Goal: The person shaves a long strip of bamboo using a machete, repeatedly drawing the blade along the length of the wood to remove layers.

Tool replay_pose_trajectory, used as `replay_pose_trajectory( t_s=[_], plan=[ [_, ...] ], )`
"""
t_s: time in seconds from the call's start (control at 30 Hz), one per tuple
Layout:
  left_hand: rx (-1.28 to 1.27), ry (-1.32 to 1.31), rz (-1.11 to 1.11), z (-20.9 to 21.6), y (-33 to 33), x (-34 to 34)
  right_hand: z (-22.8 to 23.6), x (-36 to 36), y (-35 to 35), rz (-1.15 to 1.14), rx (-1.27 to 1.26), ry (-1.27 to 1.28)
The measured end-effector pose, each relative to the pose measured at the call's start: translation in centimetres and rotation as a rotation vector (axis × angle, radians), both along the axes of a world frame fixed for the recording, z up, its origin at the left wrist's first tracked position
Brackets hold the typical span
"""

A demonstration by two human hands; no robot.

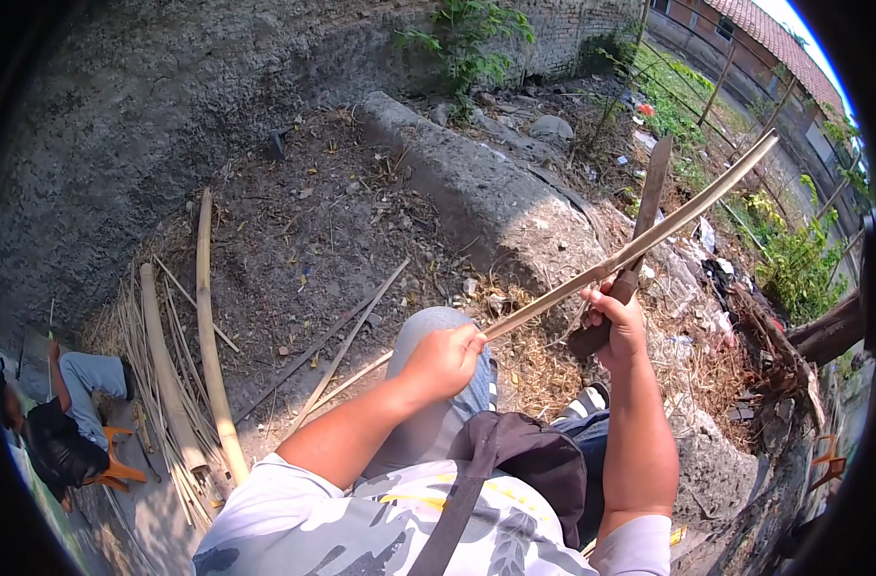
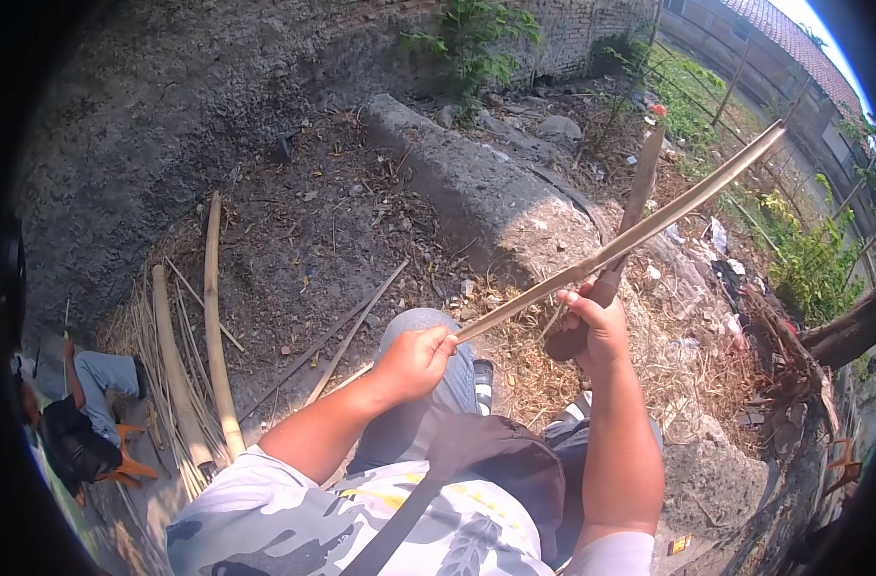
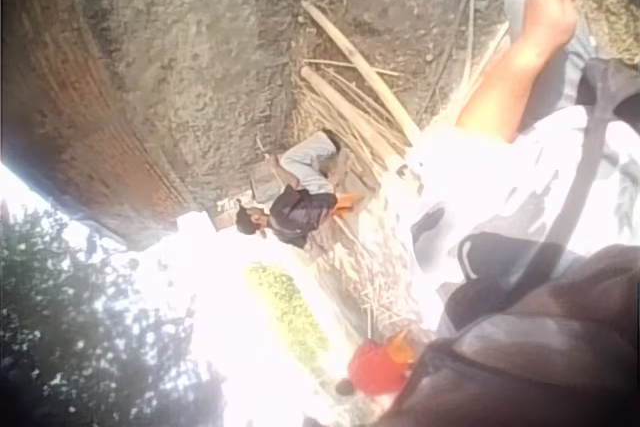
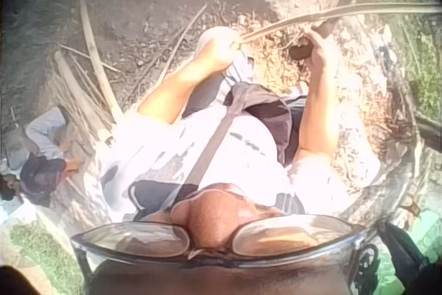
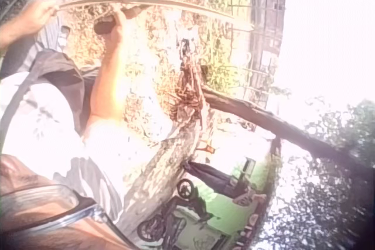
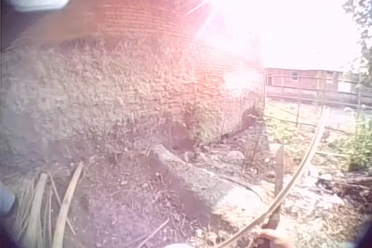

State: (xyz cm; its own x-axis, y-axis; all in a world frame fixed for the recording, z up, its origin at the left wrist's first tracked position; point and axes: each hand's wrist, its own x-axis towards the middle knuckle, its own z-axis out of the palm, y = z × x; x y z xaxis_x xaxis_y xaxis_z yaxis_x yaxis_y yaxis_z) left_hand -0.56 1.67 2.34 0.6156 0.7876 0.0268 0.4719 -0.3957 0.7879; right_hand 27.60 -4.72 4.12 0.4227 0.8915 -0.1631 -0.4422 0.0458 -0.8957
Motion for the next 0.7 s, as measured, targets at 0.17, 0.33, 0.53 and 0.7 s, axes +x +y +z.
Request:
replay_pose_trajectory(
  t_s=[0.17, 0.33, 0.53, 0.7],
  plan=[
    [-0.175, -0.113, -0.075, -2.4, 1.2, -1.7, 0.2, -1.0, 0.6, 0.091, 0.046, 0.081],
    [-0.648, -0.172, -0.202, -2.2, 1.5, -2.8, -0.4, -0.2, 0.3, 0.273, 0.096, 0.151],
    [-0.641, -0.234, -0.235, -2.7, 1.2, -2.9, 0.7, -0.9, 0.0, 0.272, 0.027, 0.033],
    [-0.391, -0.103, -0.121, -0.1, 0.2, -2.0, 0.5, -0.9, -0.2, 0.221, 0.054, 0.061]
  ],
)
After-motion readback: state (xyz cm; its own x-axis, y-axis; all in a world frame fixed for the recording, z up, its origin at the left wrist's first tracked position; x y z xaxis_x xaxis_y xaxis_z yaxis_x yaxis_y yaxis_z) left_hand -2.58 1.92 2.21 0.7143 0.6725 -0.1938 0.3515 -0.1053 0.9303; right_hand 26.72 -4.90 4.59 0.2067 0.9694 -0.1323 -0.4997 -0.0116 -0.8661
